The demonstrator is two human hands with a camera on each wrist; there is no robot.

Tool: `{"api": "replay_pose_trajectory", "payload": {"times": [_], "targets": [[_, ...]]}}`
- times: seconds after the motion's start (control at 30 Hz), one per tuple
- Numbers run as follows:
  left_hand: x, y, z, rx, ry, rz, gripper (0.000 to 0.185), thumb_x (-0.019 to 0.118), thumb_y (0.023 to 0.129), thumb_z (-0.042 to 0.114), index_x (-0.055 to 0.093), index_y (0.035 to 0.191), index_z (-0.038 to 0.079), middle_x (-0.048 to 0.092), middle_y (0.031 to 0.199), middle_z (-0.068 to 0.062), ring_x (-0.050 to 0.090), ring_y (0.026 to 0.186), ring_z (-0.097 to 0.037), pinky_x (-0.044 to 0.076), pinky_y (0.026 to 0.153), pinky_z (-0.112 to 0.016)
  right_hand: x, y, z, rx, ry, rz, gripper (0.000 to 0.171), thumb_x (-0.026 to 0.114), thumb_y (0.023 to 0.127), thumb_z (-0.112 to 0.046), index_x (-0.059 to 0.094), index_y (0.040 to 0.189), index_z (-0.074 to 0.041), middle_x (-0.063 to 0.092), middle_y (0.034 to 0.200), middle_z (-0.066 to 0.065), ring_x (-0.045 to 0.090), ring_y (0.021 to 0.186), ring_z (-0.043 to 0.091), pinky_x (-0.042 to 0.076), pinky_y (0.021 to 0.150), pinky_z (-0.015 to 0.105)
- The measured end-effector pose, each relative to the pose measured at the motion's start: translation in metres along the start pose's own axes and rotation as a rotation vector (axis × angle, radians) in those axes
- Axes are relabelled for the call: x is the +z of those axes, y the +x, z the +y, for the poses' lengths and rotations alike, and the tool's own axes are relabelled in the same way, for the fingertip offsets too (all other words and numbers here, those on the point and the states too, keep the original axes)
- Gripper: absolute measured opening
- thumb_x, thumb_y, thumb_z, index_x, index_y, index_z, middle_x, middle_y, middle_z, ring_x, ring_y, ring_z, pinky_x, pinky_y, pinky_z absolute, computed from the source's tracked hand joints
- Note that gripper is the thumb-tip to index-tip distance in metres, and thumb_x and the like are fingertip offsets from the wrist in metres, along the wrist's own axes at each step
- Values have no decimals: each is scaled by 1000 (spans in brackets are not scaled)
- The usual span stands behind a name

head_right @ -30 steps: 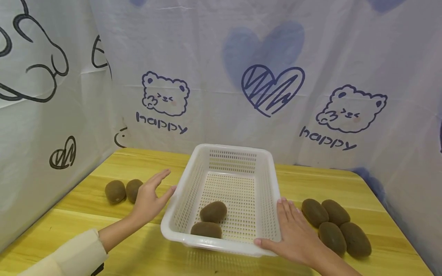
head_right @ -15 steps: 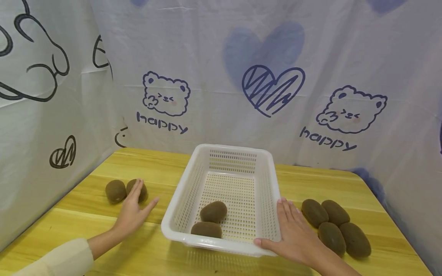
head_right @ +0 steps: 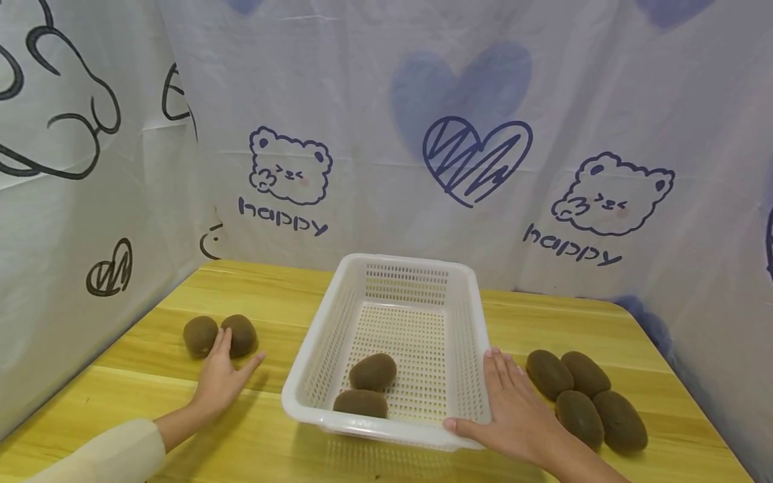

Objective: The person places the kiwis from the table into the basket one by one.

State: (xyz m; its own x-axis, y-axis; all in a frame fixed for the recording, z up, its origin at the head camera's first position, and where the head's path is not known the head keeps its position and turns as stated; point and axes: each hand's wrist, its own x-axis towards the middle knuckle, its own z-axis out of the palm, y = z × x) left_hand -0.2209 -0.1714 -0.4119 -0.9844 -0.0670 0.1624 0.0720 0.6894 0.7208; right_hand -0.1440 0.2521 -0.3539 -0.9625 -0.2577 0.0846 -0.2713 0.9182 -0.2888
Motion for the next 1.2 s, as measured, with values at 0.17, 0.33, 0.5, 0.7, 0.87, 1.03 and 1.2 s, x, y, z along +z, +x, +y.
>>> {"api": "replay_pose_trajectory", "payload": {"times": [0.17,0.33,0.5,0.7,0.87,1.03,1.2], "targets": [[4,3,-5,-16,1,7,84,58,91,25,6,140,-19,-1,149,-35,9,136,-52,18,112,-58,0,0,1,5,9,-12,109,63,75,-58,16,142,15,15,149,34,18,135,51,21,107,63],[7,7,-6,-42,-6,6,86,59,90,23,3,141,-18,-3,149,-35,6,137,-52,16,112,-59,0,0,1,13,18,-34,109,63,76,-58,15,142,14,14,149,33,17,136,51,20,107,64],[7,12,-7,-38,-21,8,85,59,90,21,2,141,-17,-2,149,-35,3,138,-50,14,113,-58,0,1,1,15,11,-35,109,63,76,-58,15,142,14,14,149,33,17,136,50,20,107,64],[7,21,-9,-33,-36,46,80,59,90,16,7,139,-20,7,147,-39,10,136,-52,17,113,-57,0,1,1,18,13,-38,109,63,76,-58,15,142,15,14,149,33,17,136,50,20,107,64],[7,28,-13,-40,-42,86,73,58,90,13,15,138,-20,17,146,-37,18,134,-52,22,111,-57,0,0,1,14,18,-32,109,63,76,-58,15,142,15,14,149,34,17,135,51,20,107,64],[9,33,-11,-28,-26,132,65,61,87,8,27,135,-19,29,140,-36,28,130,-51,29,108,-58,1,0,2,9,15,-22,109,63,76,-58,15,142,15,14,149,33,17,136,50,21,107,63],[13,39,-11,-12,-27,163,57,62,86,4,36,131,-18,38,135,-35,35,126,-50,34,105,-58,1,-1,2,9,20,-20,109,63,76,-57,16,142,14,15,149,33,18,136,50,21,107,63]]}}
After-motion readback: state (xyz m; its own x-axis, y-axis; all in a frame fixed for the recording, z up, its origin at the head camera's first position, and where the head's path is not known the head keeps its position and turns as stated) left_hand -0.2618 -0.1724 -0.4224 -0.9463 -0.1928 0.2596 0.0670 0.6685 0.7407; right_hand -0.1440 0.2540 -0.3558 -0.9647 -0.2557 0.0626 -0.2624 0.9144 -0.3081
